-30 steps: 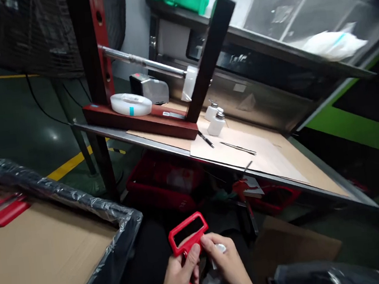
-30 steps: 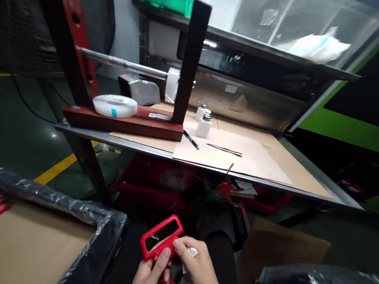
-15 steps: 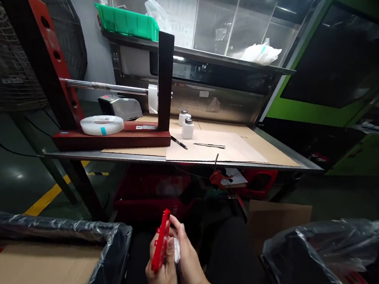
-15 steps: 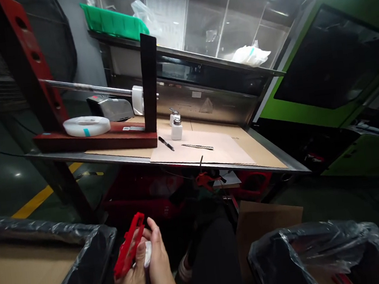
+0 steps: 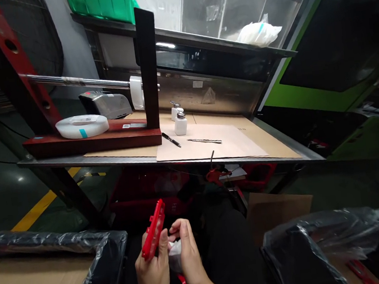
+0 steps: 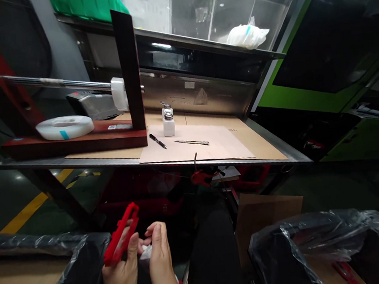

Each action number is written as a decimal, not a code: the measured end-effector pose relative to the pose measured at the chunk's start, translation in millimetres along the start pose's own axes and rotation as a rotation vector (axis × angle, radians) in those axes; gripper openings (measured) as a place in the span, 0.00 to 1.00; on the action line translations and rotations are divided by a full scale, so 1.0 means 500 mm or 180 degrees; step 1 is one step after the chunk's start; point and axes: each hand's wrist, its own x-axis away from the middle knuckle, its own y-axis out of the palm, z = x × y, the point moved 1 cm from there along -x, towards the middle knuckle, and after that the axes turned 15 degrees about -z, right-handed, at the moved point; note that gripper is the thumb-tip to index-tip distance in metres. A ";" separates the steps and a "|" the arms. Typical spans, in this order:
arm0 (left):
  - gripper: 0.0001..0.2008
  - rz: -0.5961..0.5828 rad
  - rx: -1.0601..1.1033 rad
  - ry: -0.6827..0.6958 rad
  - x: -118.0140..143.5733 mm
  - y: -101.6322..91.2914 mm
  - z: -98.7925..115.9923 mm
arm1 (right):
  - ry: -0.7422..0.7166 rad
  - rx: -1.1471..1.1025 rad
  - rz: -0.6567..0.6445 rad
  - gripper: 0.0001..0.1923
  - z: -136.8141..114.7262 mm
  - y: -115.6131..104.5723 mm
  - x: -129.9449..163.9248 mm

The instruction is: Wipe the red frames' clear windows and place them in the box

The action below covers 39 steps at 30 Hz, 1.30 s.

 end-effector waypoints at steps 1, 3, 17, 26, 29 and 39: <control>0.19 0.0036 -0.0003 0.0039 -0.009 0.007 0.004 | 0.0023 -0.0066 0.0065 0.26 -0.004 -0.001 -0.006; 0.19 0.0107 -0.0014 0.0132 -0.027 0.018 0.015 | 0.0019 -0.0149 0.0124 0.27 -0.014 -0.008 -0.015; 0.17 -0.0031 0.0002 0.0606 -0.084 0.076 0.061 | 0.0086 -0.1216 -0.0004 0.31 -0.045 -0.043 -0.061; 0.18 -0.0225 0.0018 0.0368 -0.154 0.047 0.093 | -0.0013 0.0585 -0.1089 0.21 -0.066 -0.099 -0.064; 0.17 -0.0412 0.0163 0.0302 -0.164 0.034 0.111 | -0.0006 0.0609 -0.1351 0.15 -0.083 -0.111 -0.066; 0.19 -0.0637 0.0373 0.0170 -0.155 -0.002 0.162 | 0.0411 -0.0382 -0.1600 0.25 -0.093 -0.109 -0.075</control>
